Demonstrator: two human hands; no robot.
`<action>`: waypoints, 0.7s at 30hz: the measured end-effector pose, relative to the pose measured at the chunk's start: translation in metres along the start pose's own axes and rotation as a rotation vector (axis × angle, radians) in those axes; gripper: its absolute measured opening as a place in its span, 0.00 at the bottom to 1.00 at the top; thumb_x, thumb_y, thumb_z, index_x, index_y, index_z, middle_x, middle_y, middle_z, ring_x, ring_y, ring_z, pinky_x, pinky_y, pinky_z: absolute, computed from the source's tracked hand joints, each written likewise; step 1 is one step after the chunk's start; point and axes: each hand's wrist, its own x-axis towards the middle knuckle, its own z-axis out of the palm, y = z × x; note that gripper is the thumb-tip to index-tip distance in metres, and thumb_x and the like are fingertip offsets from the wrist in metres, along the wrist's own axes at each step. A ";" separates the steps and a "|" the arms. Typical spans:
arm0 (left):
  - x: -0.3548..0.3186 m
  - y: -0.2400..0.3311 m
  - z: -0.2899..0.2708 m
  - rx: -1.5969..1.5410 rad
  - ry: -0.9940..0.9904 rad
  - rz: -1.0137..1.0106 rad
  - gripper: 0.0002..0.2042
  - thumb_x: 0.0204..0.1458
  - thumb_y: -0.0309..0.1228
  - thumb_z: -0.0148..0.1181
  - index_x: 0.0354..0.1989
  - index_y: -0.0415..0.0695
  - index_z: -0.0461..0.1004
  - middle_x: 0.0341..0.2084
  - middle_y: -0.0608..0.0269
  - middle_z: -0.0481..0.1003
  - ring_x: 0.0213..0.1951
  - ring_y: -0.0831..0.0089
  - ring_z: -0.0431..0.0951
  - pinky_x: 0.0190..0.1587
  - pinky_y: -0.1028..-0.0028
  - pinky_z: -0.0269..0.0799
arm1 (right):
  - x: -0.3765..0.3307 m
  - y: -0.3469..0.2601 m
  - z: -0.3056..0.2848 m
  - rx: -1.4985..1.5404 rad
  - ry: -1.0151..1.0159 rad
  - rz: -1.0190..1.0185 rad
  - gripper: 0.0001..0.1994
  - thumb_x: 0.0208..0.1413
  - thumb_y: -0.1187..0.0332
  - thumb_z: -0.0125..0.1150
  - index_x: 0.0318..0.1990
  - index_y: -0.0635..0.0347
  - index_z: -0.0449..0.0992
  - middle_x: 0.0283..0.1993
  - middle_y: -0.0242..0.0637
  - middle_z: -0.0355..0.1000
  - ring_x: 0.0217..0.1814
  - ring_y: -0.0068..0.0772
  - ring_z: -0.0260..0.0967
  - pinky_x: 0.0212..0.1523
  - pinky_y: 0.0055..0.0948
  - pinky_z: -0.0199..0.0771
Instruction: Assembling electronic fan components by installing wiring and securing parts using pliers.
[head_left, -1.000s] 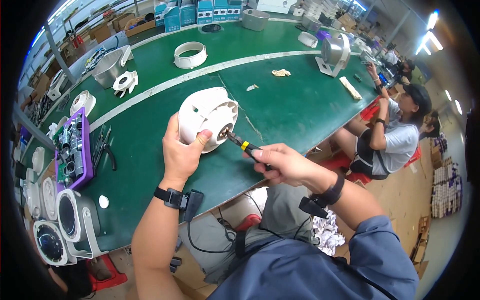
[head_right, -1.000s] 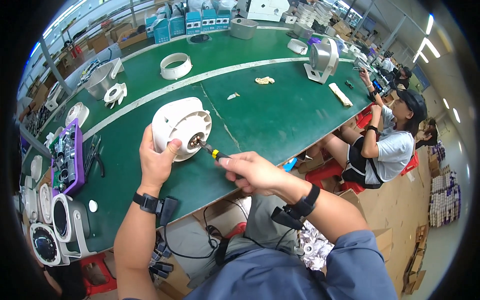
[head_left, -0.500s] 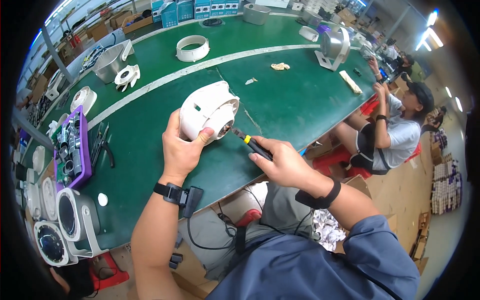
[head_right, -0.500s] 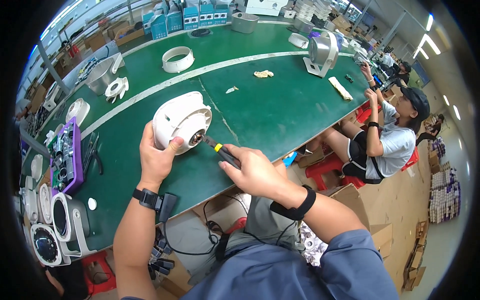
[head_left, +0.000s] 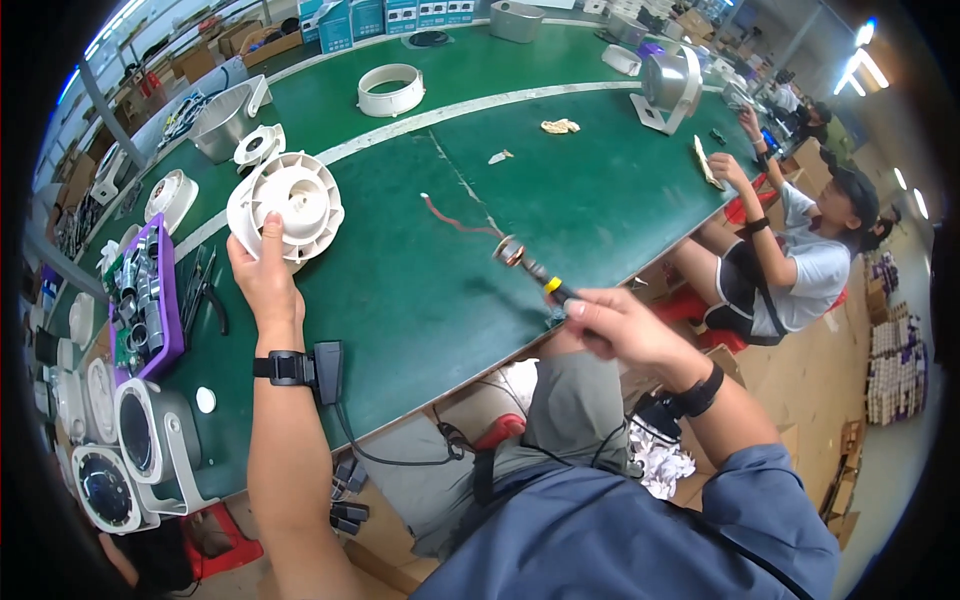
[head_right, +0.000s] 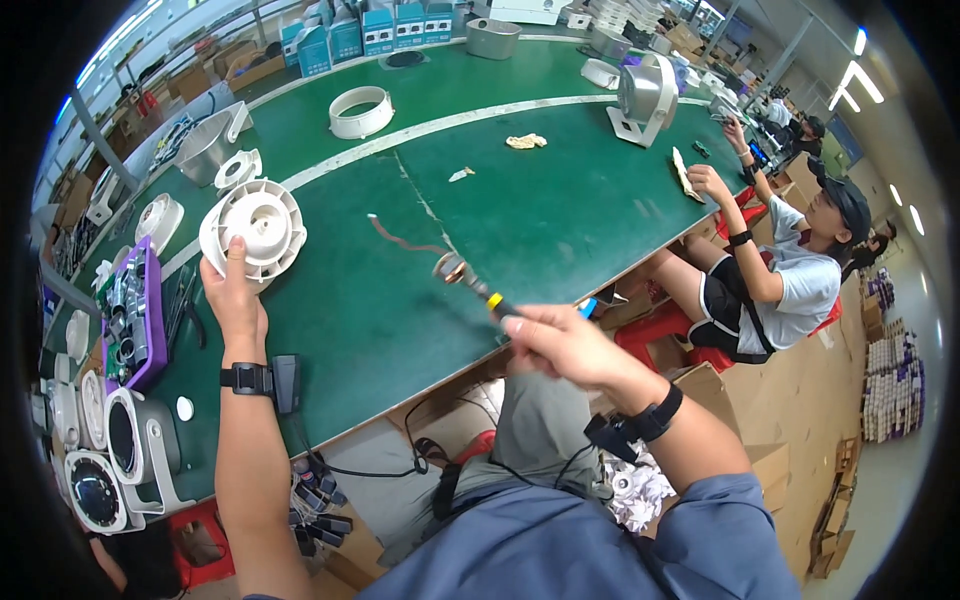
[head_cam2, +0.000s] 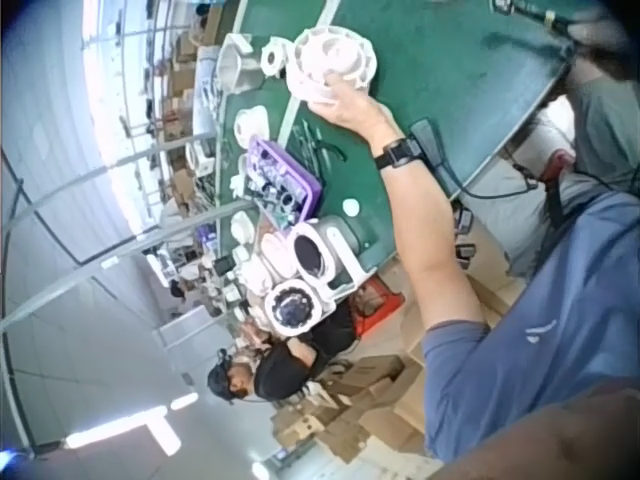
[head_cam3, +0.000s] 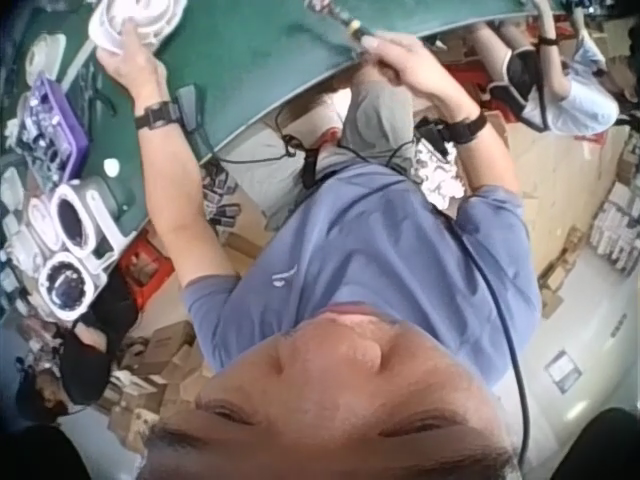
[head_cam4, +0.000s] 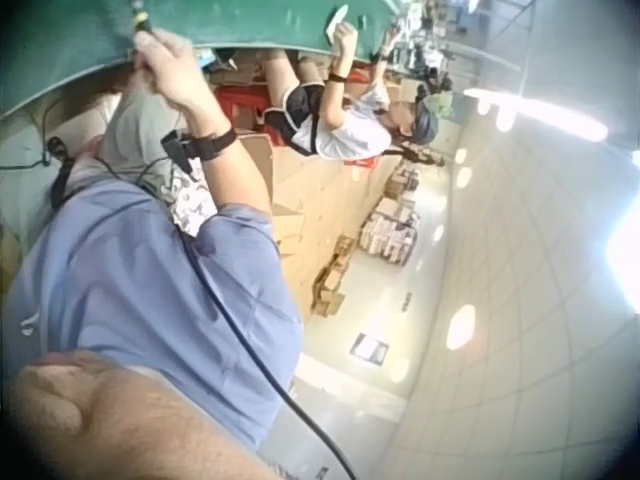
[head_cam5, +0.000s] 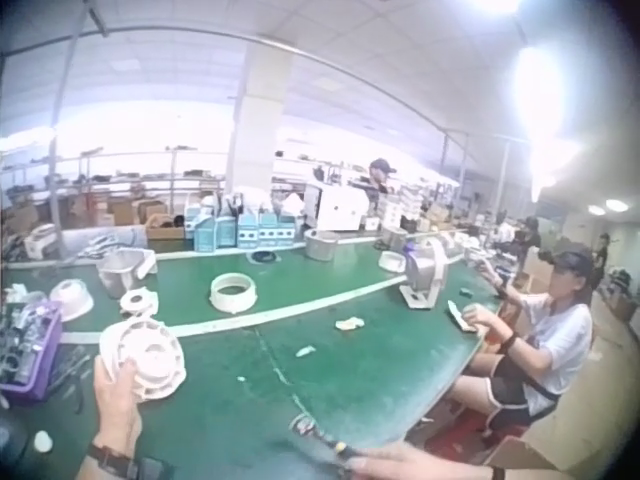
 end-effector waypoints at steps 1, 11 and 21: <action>0.000 0.000 0.001 -0.005 -0.008 0.000 0.18 0.62 0.32 0.65 0.56 0.38 0.69 0.49 0.60 0.77 0.48 0.73 0.78 0.49 0.72 0.76 | 0.000 -0.004 -0.008 -0.165 0.126 -0.143 0.21 0.69 0.55 0.57 0.51 0.68 0.78 0.29 0.29 0.70 0.28 0.17 0.63 0.27 0.23 0.64; -0.015 -0.002 0.015 0.204 -0.321 -0.127 0.25 0.70 0.38 0.51 0.67 0.32 0.64 0.57 0.53 0.74 0.56 0.70 0.75 0.59 0.70 0.70 | 0.042 -0.011 -0.149 -0.982 0.666 -0.098 0.30 0.58 0.55 0.61 0.64 0.62 0.71 0.48 0.57 0.75 0.54 0.54 0.75 0.53 0.50 0.72; -0.022 -0.012 0.013 0.699 -0.328 -0.017 0.31 0.71 0.42 0.46 0.74 0.33 0.52 0.70 0.40 0.61 0.69 0.56 0.64 0.70 0.65 0.58 | 0.065 0.016 -0.157 -1.136 0.946 -0.127 0.43 0.46 0.66 0.64 0.74 0.56 0.59 0.58 0.51 0.66 0.63 0.55 0.62 0.64 0.52 0.60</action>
